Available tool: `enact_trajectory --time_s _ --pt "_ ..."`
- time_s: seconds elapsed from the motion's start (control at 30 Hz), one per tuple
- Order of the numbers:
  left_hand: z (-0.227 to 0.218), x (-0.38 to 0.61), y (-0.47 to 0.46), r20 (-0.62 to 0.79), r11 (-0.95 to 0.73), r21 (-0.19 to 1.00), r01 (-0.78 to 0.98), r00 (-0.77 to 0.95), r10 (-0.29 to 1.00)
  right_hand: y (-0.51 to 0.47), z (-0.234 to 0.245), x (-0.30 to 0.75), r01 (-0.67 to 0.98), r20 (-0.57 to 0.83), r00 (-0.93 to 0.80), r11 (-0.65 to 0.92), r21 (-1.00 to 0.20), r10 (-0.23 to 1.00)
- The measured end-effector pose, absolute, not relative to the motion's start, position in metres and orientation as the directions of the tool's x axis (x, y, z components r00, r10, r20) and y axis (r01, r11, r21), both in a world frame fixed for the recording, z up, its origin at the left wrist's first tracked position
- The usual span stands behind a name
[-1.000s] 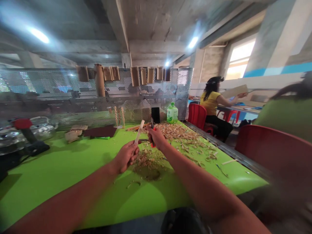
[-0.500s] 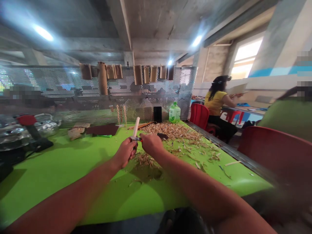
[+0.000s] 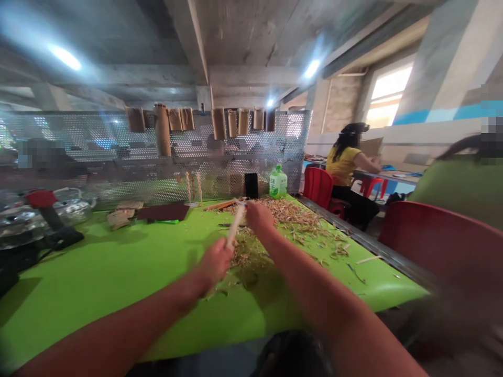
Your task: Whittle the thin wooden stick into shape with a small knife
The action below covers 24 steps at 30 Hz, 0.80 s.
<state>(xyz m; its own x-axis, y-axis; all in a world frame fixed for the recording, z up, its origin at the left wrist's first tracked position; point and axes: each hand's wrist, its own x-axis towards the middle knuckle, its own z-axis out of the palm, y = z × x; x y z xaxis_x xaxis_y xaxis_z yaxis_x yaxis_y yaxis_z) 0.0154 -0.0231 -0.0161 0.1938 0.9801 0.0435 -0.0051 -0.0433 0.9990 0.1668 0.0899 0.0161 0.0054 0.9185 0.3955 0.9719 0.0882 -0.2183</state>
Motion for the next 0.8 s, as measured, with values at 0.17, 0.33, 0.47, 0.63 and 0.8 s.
enact_trajectory --time_s 0.17,0.33,0.47,0.63,0.8 --pt "-0.009 0.021 -0.032 0.009 0.031 0.989 -0.141 0.271 0.963 0.113 0.015 0.205 0.916 0.335 0.227 -0.083 -0.394 0.915" --pt "-0.002 -0.003 0.003 -0.044 0.077 0.960 -0.268 0.129 0.991 0.100 0.008 0.171 0.939 0.385 0.066 0.073 -0.336 0.920" --pt "-0.006 -0.009 0.014 0.001 0.029 0.967 -0.253 0.118 0.993 0.079 0.003 0.140 0.943 0.344 -0.171 0.255 -0.214 0.923" --pt "-0.008 -0.004 0.009 0.082 -0.059 0.982 -0.179 0.121 0.989 0.063 0.003 0.129 0.947 0.335 -0.247 0.299 -0.114 0.909" --pt "-0.008 -0.004 0.008 0.111 -0.103 0.988 -0.114 0.059 0.992 0.055 0.006 0.129 0.945 0.352 -0.295 0.325 -0.029 0.889"
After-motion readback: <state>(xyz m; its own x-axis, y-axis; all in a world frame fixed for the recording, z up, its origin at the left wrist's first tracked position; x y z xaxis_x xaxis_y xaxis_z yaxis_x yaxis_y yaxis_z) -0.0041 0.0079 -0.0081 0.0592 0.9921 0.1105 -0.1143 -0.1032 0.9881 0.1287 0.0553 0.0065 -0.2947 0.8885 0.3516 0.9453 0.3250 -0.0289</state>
